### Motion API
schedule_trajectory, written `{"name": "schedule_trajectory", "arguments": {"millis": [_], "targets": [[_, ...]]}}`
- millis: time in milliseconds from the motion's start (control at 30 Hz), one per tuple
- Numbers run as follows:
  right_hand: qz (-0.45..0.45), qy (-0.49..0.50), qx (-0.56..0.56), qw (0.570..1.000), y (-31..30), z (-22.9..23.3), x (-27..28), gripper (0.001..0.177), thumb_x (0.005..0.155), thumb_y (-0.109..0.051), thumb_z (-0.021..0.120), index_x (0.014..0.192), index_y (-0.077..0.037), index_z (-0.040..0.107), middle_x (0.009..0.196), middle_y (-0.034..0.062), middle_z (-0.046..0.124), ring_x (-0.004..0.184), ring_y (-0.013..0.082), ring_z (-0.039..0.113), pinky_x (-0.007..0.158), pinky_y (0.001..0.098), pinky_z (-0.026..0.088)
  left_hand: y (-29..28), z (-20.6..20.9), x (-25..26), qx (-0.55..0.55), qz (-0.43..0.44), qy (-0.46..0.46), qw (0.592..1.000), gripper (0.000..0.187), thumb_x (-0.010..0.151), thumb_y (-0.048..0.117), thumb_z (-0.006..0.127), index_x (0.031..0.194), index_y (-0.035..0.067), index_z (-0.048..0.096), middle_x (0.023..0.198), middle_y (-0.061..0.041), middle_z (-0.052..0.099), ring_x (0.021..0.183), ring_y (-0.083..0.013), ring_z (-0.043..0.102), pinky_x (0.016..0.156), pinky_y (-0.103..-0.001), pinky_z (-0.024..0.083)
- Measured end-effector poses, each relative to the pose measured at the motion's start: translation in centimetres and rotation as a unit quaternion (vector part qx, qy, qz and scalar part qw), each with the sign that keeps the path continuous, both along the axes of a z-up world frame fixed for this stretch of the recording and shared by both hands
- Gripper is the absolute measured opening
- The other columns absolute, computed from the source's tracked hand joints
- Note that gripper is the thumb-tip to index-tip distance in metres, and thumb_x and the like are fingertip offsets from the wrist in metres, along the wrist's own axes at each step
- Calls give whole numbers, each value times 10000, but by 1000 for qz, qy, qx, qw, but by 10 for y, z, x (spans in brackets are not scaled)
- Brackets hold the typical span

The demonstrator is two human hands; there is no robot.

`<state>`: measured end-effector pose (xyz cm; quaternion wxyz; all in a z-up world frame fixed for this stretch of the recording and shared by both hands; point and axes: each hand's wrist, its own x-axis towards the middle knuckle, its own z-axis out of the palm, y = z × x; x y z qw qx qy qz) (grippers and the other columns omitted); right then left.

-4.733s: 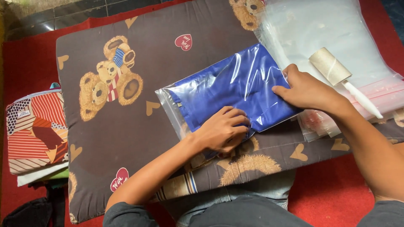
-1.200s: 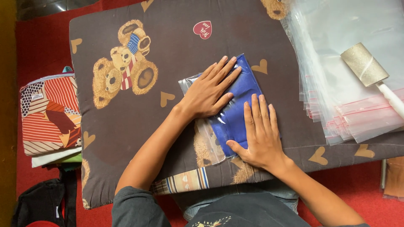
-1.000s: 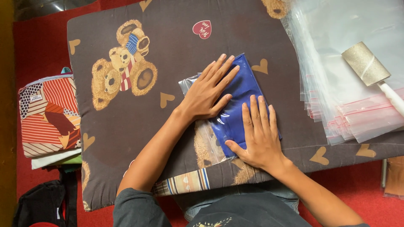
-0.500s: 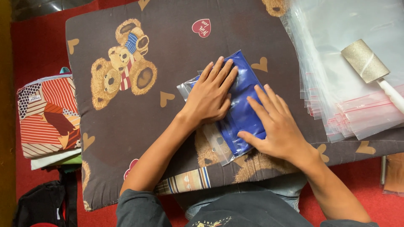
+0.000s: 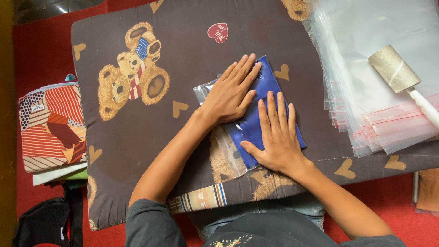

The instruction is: Lint rolling a piece of blue fabric to remove debris and then packing it into a clear plastic zip-lock bag.

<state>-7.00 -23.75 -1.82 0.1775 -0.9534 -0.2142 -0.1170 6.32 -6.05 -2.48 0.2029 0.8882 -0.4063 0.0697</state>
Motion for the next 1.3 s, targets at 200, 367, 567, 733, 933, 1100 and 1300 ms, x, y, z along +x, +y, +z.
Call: {"name": "schedule_trajectory", "arguments": {"millis": [200,367,567,733,933,1100,1300], "targets": [[-3,-8,-28,1000,3,-5,0,1033,941,-675,527,1579,99,281,1643,384,204,1520,580,150,1154,742,136,0,-3,-1,11,12,11,1000,633,1072,351,392,1646,106,286,1707,-172,243,1595,-317,203,1301,-434,168],[-4,-2,-39,999,4,-6,1,1024,946,-677,495,1587,89,268,1642,381,209,1520,581,152,1141,752,144,0,-8,0,27,16,9,999,647,1066,367,380,1655,123,264,1718,-156,218,1602,-303,184,1303,-430,153],[3,9,-51,999,4,-7,3,1012,954,-674,474,1593,81,261,1639,387,207,1519,587,139,1121,771,147,0,-13,-1,47,25,-4,999,656,1061,359,389,1656,116,257,1719,-165,204,1603,-299,181,1302,-426,158],[5,2,-80,997,5,-4,3,982,963,-670,445,1573,88,310,1636,384,229,1521,582,160,1126,763,161,-1,-15,-3,53,42,-7,998,685,1027,359,428,1650,119,274,1713,-165,221,1597,-303,205,1296,-429,167],[6,-13,-101,995,6,-4,3,960,968,-662,432,1560,88,344,1625,389,259,1510,592,192,1118,769,179,-2,-12,-5,60,60,-10,996,711,992,364,467,1643,131,301,1706,-160,242,1590,-300,230,1287,-437,190],[10,-4,-102,995,4,-1,4,954,963,-648,455,1566,80,336,1632,381,256,1513,583,193,1134,755,165,-2,-7,-9,73,78,7,994,736,979,373,486,1650,146,289,1713,-158,223,1593,-308,217,1285,-447,190],[32,77,-32,996,-7,2,7,995,922,-653,550,1583,46,296,1666,337,191,1541,542,121,1169,729,86,4,-1,-6,51,68,75,994,742,977,368,528,1647,149,297,1717,-188,174,1593,-353,199,1285,-479,203]]}}
